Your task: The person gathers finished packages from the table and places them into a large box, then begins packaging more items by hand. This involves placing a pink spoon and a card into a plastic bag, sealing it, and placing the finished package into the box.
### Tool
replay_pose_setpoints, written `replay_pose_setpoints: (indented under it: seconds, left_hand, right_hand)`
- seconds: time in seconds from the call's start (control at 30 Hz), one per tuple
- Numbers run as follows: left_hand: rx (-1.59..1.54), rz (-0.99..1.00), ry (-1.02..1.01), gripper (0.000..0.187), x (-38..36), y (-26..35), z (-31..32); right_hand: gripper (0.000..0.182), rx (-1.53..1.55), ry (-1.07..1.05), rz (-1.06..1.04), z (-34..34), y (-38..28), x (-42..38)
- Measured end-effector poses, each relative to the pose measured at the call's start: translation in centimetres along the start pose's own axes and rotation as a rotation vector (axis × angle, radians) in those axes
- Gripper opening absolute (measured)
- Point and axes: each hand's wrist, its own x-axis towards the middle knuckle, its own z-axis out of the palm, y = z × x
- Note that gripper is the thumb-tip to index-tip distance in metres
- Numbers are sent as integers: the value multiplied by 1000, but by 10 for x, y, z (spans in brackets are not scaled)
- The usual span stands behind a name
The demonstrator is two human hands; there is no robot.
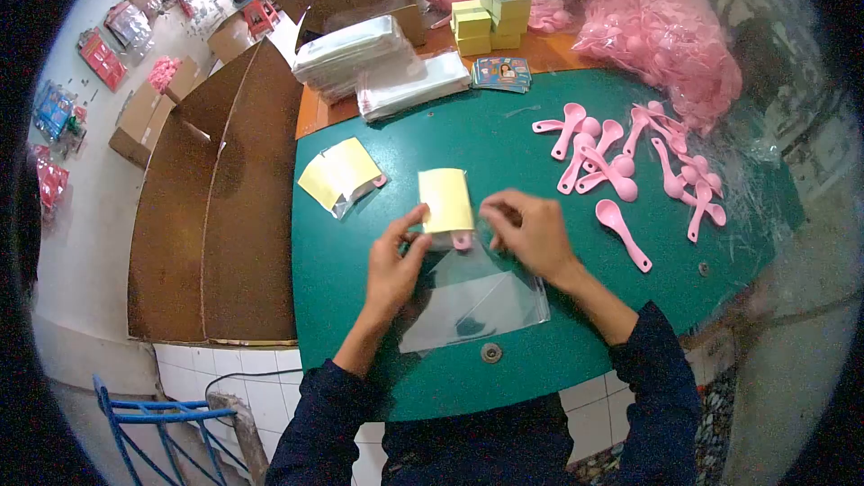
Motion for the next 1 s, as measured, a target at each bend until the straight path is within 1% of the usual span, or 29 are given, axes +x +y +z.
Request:
replay_pose_setpoints:
  seconds: [0.07, 0.1, 0.17, 0.2, 0.27, 0.3, 0.33, 0.37, 0.4, 0.5, 0.53, 0.57, 0.63, 0.67, 0.73, 0.77, 0.8, 0.83, 0.87, 0.97, 1.0]
  left_hand:
    - [-2, -9, 96, 42, 16, -15, -11]
    - [-2, -14, 145, 43, 22, -19, -18]
    - [362, 181, 351, 40, 26, -17, -33]
    - [547, 281, 456, 39, 28, -14, -38]
    - [572, 324, 397, 33, 17, 3, -36]
    - [585, 342, 366, 30, 9, 10, -32]
    - [407, 350, 193, 25, 4, 14, -23]
    - [331, 227, 37, 27, -3, 18, -8]
    - [373, 225, -11, 28, -10, 19, 8]
    - [514, 270, 0, 28, -14, 27, 26]
    - [430, 192, -59, 26, -12, 20, 29]
    - [370, 178, -115, 25, -10, 15, 29]
    - [251, 150, -220, 24, -6, 11, 24]
    - [247, 165, -214, 22, -5, 11, 21]
    - [228, 188, -201, 19, -4, 14, 15]
    - [132, 186, -197, 17, -2, 12, 13]
    - [36, 181, -193, 16, 3, 10, 11]
    - [-59, 175, -189, 14, 6, 7, 9]
    - [-158, 45, -259, 18, 10, 3, 7]
    - [-344, -132, -278, 25, 12, 9, 1]
    - [-358, -94, -298, 32, 14, 5, 1]
  right_hand:
    - [21, -557, 255, -394, -20, 18, 23]
    - [21, -698, 291, -449, -33, 27, 34]
    - [21, -977, 365, -561, -58, 43, 51]
    - [22, -993, 339, -567, -66, 54, 52]
    - [24, -1023, 283, -576, -77, 68, 56]
    - [26, -992, 254, -546, -78, 66, 56]
    - [29, -961, 225, -513, -77, 63, 54]
    - [32, -930, 194, -478, -77, 61, 52]
    - [30, -952, 192, -485, -76, 59, 51]
    - [26, -1043, 198, -489, -71, 52, 45]
    - [24, -1086, 212, -485, -68, 48, 42]
    - [23, -1130, 233, -488, -67, 43, 42]
    - [18, -1066, 307, -526, -65, 31, 38]
    - [16, -1036, 343, -546, -64, 25, 35]
    - [16, -758, 486, -591, -60, 8, 28]
    - [15, -617, 547, -607, -56, 1, 23]
    - [13, -416, 574, -535, -50, -5, 17]
    - [14, -326, 568, -490, -45, -4, 14]
    - [16, -234, 563, -446, -41, -2, 11]
    - [23, 3, 570, -350, -24, -8, 7]
    - [26, 73, 577, -320, -20, -10, 5]
